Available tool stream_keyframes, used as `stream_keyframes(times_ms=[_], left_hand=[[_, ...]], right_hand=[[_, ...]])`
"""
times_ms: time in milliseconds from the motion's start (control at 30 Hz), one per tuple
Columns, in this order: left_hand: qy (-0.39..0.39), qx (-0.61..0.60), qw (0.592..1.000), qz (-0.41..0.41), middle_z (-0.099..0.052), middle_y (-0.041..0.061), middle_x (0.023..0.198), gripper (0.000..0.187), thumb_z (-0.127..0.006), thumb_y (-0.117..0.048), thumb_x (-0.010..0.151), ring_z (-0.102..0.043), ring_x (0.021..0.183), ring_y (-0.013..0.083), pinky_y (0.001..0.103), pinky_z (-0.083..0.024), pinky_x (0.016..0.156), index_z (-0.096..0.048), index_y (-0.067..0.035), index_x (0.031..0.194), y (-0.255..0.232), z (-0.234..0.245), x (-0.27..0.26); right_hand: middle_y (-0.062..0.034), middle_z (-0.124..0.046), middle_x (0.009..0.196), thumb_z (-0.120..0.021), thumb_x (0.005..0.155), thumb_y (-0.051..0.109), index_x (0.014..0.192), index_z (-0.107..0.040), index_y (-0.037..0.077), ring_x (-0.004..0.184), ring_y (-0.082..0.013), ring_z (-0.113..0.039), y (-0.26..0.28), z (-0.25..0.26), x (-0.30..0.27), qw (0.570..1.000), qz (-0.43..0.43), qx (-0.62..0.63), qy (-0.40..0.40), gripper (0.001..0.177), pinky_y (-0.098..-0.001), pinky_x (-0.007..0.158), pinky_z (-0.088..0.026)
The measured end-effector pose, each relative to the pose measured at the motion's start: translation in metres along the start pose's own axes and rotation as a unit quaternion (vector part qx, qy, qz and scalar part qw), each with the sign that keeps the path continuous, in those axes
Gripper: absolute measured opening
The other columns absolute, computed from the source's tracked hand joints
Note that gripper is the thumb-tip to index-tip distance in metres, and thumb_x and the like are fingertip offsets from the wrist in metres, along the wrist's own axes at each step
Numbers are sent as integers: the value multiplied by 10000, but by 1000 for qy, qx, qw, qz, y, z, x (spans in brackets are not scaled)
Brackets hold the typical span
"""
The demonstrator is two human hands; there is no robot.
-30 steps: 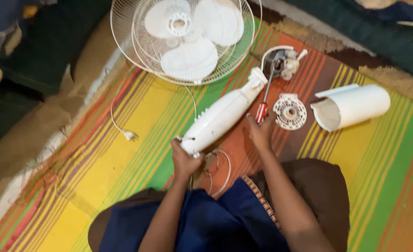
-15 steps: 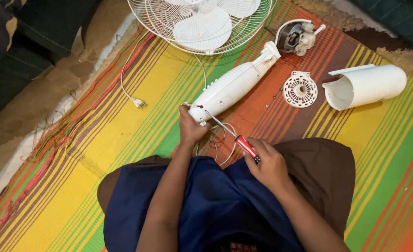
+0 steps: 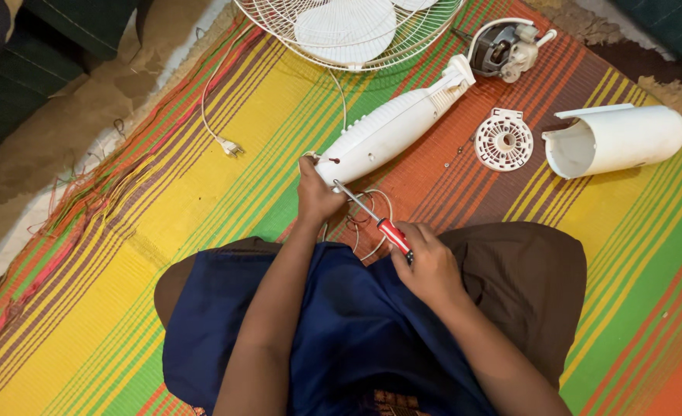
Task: The person sits on a mat and uses a screwdriver to remove screws from the white plastic base of a disassembled electric fan. They remove several screws and set them aside on the mat.
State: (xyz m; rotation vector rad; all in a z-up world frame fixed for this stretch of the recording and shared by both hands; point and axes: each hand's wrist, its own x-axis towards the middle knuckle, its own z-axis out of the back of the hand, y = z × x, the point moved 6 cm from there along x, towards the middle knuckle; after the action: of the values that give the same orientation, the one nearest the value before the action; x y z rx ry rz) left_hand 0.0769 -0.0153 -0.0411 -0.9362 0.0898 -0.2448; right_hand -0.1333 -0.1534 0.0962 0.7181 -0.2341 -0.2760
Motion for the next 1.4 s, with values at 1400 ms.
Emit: stream_keyframes(times_ms=[1400], left_hand=[[-11, -8, 999, -39, -572, 272, 1222, 729, -815, -129, 687, -634, 1061, 493, 521, -541, 872, -385, -23, 1265, -28, 15, 4]], right_hand=[[-102, -739, 873, -709, 920, 179, 1248, -679, 28, 668, -146, -678, -74, -61, -25, 916, -243, 313, 69, 363, -270, 555, -532]])
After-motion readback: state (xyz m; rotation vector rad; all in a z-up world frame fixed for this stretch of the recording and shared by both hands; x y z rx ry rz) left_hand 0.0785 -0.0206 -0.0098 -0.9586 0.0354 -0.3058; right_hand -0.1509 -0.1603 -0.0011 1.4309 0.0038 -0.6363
